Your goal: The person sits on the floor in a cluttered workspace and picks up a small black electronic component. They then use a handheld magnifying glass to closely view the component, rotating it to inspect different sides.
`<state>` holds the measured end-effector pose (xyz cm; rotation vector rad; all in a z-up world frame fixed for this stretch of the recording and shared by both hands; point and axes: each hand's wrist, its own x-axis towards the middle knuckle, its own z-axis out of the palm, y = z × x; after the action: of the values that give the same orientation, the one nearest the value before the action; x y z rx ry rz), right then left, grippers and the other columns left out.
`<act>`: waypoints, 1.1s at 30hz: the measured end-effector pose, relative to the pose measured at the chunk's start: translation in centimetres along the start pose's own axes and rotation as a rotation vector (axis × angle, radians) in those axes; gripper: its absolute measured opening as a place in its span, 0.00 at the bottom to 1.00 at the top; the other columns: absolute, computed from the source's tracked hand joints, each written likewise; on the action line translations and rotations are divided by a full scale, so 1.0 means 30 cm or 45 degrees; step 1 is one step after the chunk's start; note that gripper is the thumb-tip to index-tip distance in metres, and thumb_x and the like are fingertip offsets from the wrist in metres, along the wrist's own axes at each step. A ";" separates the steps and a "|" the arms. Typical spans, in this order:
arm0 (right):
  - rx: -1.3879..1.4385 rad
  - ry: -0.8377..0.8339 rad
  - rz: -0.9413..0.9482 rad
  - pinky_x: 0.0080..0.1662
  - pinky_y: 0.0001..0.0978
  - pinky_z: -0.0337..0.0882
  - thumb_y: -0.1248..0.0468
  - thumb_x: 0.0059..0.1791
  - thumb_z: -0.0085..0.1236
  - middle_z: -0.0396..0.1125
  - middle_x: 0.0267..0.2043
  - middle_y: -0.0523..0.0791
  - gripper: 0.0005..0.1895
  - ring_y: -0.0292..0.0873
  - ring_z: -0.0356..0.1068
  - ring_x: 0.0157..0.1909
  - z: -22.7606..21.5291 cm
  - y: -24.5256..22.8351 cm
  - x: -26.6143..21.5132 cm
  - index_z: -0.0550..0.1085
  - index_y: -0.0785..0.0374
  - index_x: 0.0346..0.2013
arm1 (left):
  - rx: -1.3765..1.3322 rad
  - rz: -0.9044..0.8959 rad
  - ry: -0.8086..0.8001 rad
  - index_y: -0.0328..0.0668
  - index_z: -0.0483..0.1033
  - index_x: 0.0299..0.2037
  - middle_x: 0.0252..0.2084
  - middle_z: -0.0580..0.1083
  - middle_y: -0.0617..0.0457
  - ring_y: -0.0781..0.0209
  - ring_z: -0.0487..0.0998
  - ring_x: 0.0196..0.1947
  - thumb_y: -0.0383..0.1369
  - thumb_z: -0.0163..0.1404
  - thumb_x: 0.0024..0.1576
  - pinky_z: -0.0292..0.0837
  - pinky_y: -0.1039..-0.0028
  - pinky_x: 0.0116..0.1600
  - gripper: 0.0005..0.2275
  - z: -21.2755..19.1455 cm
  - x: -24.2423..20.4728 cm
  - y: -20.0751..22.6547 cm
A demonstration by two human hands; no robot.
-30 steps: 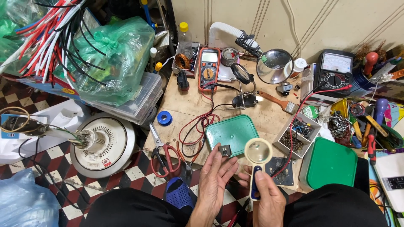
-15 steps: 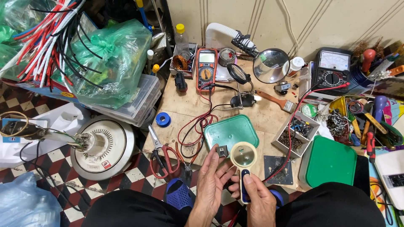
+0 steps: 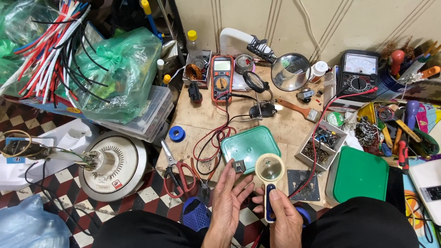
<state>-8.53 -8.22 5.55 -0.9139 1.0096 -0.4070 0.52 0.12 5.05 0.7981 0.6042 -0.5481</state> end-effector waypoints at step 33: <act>-0.289 -0.281 0.110 0.64 0.35 0.80 0.67 0.52 0.63 0.84 0.63 0.51 0.21 0.45 0.81 0.63 0.002 0.000 -0.014 0.88 0.78 0.54 | 0.080 0.048 0.121 0.51 0.77 0.75 0.69 0.82 0.50 0.56 0.83 0.51 0.36 0.56 0.62 0.77 0.68 0.41 0.27 -0.028 0.028 -0.033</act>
<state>-8.70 -7.89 5.79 -1.0894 0.8994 -0.1161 0.24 0.01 3.54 0.8974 0.6607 -0.4990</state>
